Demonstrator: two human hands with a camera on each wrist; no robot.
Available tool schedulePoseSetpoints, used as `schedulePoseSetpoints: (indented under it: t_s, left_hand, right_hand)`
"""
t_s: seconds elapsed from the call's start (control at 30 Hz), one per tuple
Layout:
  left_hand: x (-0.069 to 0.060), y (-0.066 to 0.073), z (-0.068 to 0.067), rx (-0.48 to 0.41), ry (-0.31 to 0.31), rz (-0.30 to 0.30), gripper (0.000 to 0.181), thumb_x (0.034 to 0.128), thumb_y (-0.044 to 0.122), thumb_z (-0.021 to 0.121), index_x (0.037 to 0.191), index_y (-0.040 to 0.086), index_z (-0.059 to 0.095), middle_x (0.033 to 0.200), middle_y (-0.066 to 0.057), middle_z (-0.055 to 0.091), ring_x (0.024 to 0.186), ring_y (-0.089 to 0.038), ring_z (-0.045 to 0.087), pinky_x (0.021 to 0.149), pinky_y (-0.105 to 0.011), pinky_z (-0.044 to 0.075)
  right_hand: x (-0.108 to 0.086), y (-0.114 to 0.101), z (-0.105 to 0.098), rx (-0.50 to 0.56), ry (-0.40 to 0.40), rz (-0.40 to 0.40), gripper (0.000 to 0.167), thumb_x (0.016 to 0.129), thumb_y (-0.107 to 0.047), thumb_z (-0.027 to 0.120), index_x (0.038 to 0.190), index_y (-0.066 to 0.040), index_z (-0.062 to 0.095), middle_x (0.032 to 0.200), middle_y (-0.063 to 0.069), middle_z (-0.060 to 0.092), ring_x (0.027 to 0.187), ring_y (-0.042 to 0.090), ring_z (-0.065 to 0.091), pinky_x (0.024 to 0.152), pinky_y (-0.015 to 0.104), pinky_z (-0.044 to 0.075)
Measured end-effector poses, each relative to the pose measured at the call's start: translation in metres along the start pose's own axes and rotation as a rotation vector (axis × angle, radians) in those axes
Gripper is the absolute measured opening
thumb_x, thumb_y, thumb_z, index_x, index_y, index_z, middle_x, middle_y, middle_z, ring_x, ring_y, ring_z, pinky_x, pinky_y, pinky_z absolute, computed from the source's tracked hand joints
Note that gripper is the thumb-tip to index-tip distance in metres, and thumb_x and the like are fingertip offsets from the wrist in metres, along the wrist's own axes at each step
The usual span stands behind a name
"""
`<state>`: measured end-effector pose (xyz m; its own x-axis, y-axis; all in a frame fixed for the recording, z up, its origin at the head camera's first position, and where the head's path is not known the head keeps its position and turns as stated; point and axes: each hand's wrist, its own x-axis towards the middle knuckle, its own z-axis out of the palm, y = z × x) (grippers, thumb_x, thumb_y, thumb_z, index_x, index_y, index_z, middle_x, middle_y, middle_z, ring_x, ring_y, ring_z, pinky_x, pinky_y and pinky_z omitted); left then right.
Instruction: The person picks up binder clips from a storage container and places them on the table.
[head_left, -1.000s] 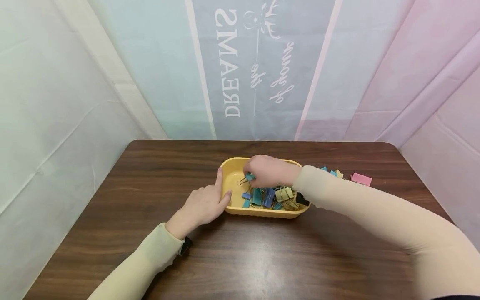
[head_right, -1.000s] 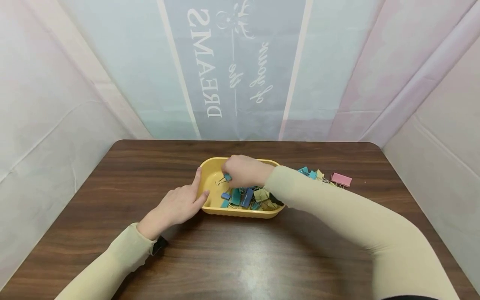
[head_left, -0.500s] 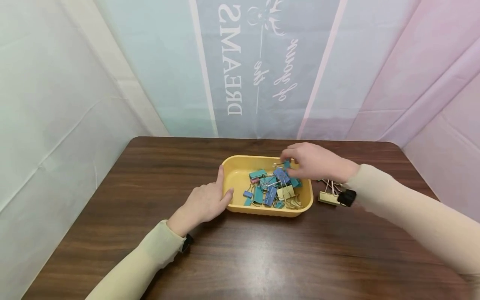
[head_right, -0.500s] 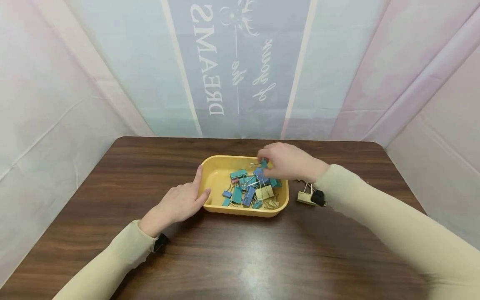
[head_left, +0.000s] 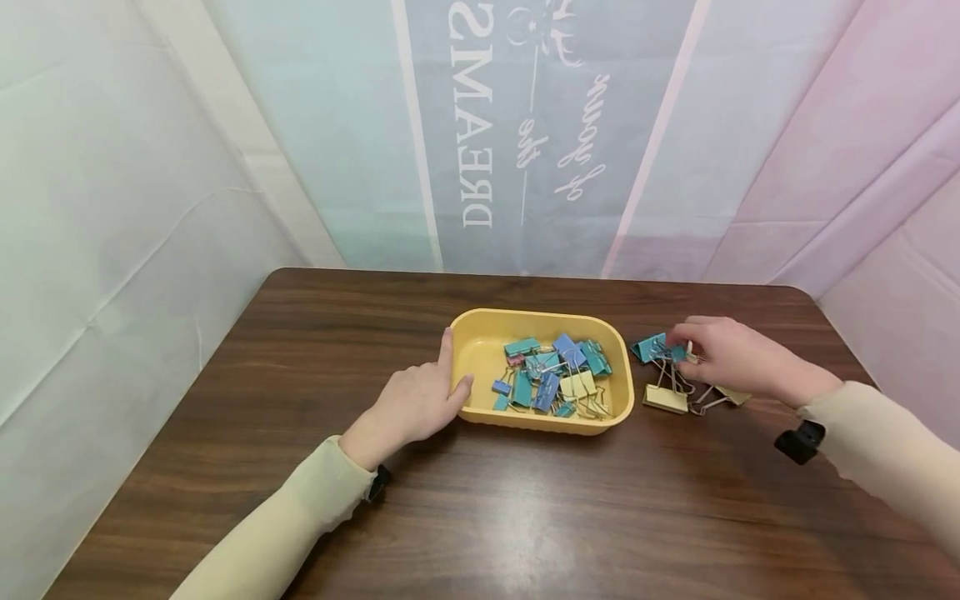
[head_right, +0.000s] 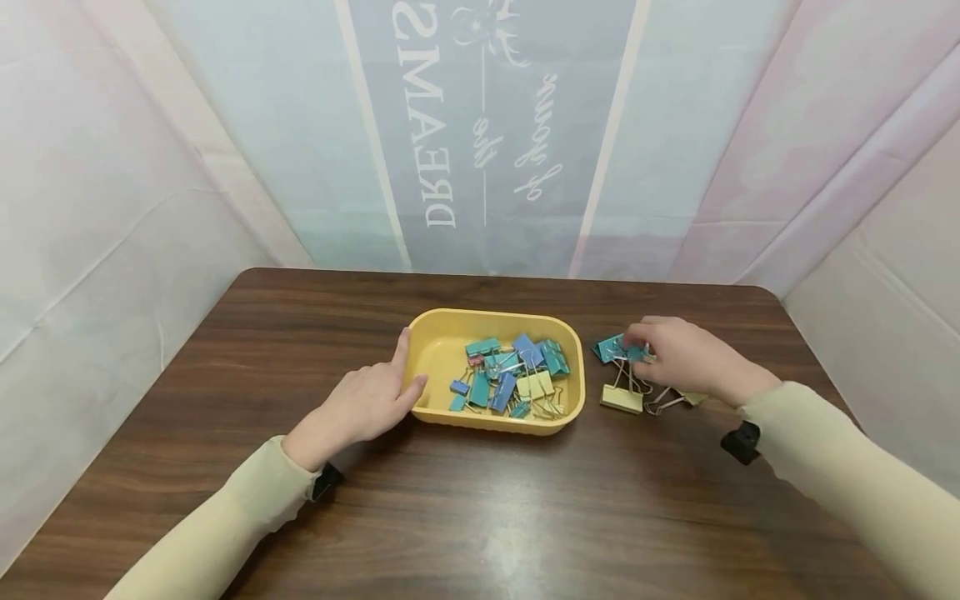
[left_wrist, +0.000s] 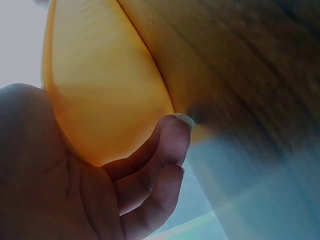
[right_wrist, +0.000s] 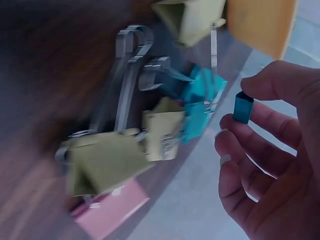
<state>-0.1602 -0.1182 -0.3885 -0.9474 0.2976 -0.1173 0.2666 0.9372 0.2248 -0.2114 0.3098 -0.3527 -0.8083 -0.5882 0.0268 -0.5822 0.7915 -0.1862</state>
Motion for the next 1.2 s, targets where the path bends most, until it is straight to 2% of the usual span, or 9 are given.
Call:
schedulePoseSetpoints:
  t_s: [0.17, 0.3, 0.53, 0.77, 0.97, 1.2]
  left_hand:
    - [0.0, 0.002, -0.001, 0.006, 0.007, -0.003, 0.083, 0.1034, 0.05, 0.034, 0.157, -0.004, 0.001, 0.059, -0.001, 0.052, 0.054, -0.017, 0.053, 0.054, -0.038, 0.044]
    - [0.0, 0.003, -0.001, 0.005, 0.003, -0.006, 0.083, 0.1033, 0.051, 0.033, 0.157, -0.004, 0.001, 0.058, -0.001, 0.052, 0.053, -0.017, 0.053, 0.054, -0.037, 0.043]
    - [0.0, 0.004, -0.001, 0.005, 0.002, -0.001, 0.084, 0.1032, 0.051, 0.033, 0.157, -0.004, 0.0, 0.059, -0.001, 0.052, 0.054, -0.018, 0.053, 0.053, -0.037, 0.043]
    - [-0.001, 0.003, -0.001, 0.016, 0.023, 0.025, 0.082, 0.1038, 0.05, 0.031, 0.156, -0.006, 0.001, 0.06, -0.001, 0.053, 0.052, -0.017, 0.053, 0.05, -0.037, 0.043]
    - [-0.003, 0.003, 0.0, 0.007, 0.009, 0.016, 0.083, 0.1036, 0.051, 0.03, 0.157, -0.005, -0.001, 0.057, 0.0, 0.051, 0.05, -0.017, 0.051, 0.049, -0.036, 0.042]
    - [-0.004, 0.002, 0.001, -0.001, 0.005, 0.003, 0.083, 0.1035, 0.051, 0.031, 0.157, -0.003, -0.001, 0.056, -0.001, 0.051, 0.05, -0.018, 0.051, 0.049, -0.036, 0.041]
  right_hand:
    - [-0.012, 0.006, 0.005, 0.004, -0.04, 0.047, 0.024, 0.083, -0.014, 0.076, 0.106, -0.012, 0.071, 0.096, -0.004, 0.059, 0.069, 0.004, 0.053, 0.062, 0.032, 0.047]
    - [-0.018, 0.009, 0.007, -0.004, -0.057, 0.082, 0.024, 0.082, -0.015, 0.078, 0.105, -0.014, 0.071, 0.098, -0.004, 0.06, 0.072, 0.007, 0.054, 0.063, 0.034, 0.047]
    - [-0.02, 0.01, 0.007, 0.004, -0.067, 0.095, 0.028, 0.081, -0.016, 0.08, 0.108, -0.014, 0.07, 0.101, -0.001, 0.062, 0.078, 0.011, 0.058, 0.065, 0.036, 0.049]
    - [-0.019, 0.008, 0.0, 0.007, -0.058, 0.078, 0.025, 0.085, -0.019, 0.078, 0.108, -0.015, 0.07, 0.102, -0.003, 0.064, 0.078, 0.008, 0.06, 0.067, 0.036, 0.05]
    - [-0.005, 0.0, -0.008, 0.01, -0.019, 0.022, 0.018, 0.088, -0.017, 0.074, 0.105, -0.014, 0.071, 0.1, -0.002, 0.066, 0.081, 0.011, 0.061, 0.069, 0.037, 0.05]
    - [0.033, -0.029, -0.017, 0.036, 0.01, -0.069, 0.013, 0.09, -0.013, 0.071, 0.103, -0.013, 0.072, 0.095, -0.003, 0.066, 0.082, 0.012, 0.062, 0.072, 0.038, 0.051]
